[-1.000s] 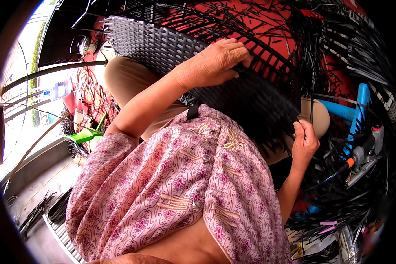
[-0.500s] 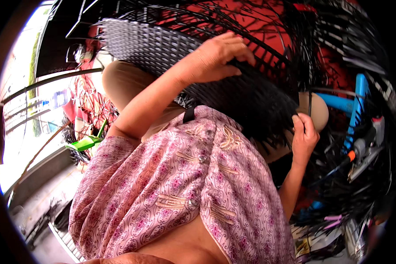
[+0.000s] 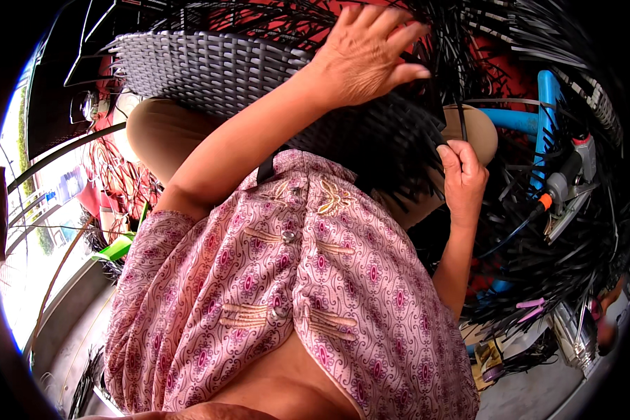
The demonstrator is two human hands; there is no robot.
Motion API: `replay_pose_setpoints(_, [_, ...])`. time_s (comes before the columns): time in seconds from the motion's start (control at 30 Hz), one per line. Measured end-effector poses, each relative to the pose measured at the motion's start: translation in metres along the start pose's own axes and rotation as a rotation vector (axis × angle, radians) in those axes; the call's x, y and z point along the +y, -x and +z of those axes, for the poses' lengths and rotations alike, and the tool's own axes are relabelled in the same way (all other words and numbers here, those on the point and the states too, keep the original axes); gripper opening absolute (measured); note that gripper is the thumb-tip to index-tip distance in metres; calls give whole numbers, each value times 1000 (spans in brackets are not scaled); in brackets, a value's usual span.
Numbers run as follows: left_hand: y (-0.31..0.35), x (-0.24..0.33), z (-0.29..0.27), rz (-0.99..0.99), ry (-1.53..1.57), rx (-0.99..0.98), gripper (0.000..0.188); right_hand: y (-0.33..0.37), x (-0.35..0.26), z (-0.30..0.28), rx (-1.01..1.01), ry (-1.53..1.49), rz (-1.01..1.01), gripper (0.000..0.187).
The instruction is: The person weaves a black mat by hand, interlacing thin black strips into a rectangular frame. They repeatedly adjust the strips and press them into place to maintain the weave pattern.
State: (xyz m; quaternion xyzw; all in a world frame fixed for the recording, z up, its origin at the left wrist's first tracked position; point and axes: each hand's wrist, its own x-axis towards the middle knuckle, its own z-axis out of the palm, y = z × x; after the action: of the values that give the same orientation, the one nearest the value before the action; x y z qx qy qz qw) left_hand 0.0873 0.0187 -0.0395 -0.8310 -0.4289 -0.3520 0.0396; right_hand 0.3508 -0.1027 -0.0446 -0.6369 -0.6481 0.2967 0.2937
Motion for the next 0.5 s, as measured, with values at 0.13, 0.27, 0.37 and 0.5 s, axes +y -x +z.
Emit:
replay_pose_setpoints(0.13, [12,6,0,-15,-141,-114,64,1,2,2,3,-30,32,18])
replay_pose_setpoints(0.27, [18,1,-1,-11,-184,-28,64,-1,1,-2,-37,-13,-2,18])
replay_pose_setpoints(0.37, [27,-2,-8,-25,-199,-49,65,-1,0,-2,-29,-28,4,17])
replay_pose_setpoints(0.5, [39,-12,-33,-120,-222,-21,64,0,0,3,-16,-89,2,17])
